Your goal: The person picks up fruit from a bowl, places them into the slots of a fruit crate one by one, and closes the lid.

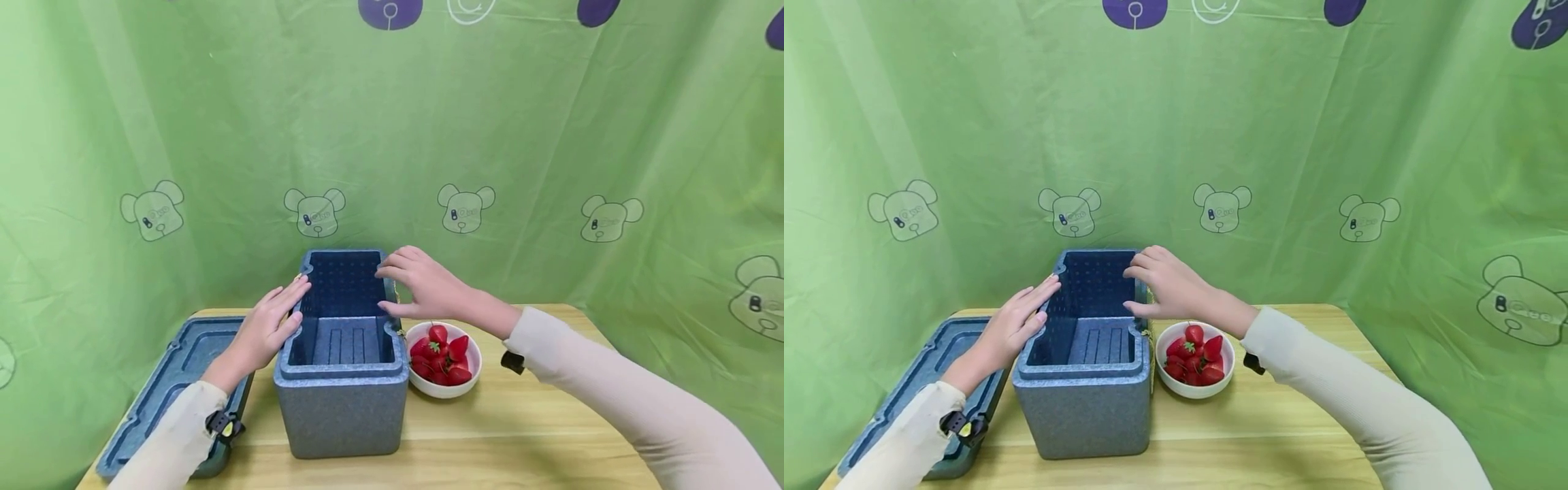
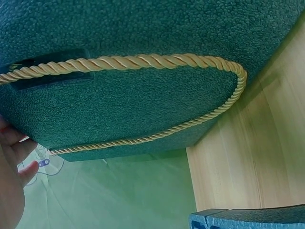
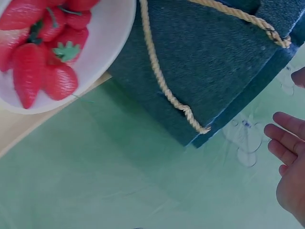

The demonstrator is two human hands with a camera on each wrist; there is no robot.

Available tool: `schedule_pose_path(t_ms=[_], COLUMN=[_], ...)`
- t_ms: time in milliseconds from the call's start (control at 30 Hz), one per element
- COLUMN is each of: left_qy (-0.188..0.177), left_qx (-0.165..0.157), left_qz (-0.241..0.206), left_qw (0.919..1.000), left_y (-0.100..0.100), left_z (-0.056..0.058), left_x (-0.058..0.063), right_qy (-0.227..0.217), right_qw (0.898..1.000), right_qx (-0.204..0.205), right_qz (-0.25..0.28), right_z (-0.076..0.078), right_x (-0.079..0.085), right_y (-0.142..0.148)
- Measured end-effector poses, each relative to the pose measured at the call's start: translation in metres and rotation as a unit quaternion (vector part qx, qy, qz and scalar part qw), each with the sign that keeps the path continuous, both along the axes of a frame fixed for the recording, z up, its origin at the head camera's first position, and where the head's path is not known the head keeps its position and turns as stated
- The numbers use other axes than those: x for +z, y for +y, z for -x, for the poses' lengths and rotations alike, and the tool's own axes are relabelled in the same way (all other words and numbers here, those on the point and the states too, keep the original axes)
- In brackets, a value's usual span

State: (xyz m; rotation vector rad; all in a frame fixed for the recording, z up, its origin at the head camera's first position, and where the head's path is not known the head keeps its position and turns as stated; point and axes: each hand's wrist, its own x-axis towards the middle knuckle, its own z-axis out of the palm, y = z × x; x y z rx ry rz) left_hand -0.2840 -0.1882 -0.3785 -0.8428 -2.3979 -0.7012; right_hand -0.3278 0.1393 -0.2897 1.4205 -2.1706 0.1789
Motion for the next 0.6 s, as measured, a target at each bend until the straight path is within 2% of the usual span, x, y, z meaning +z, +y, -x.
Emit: schedule_pose_path(t_ms=[300,600], left_qy=[-0.011,-0.010], left_qx=[-0.001,-0.003], left_qz=[-0.008,-0.006], left_qw=[0.9999,0.9999], left_y=[-0.001,0.000], left_z=[-0.002,0.000], left_x=[0.002,0.001], right_qy=[-0.045,-0.117], right_qw=[0.997,0.986], right_qx=[-0.043,-0.098], right_qz=[0.041,0.062], right_z=[0.005,0.007], right_x=[-0.023,-0.057], right_y=[0.044,0.087])
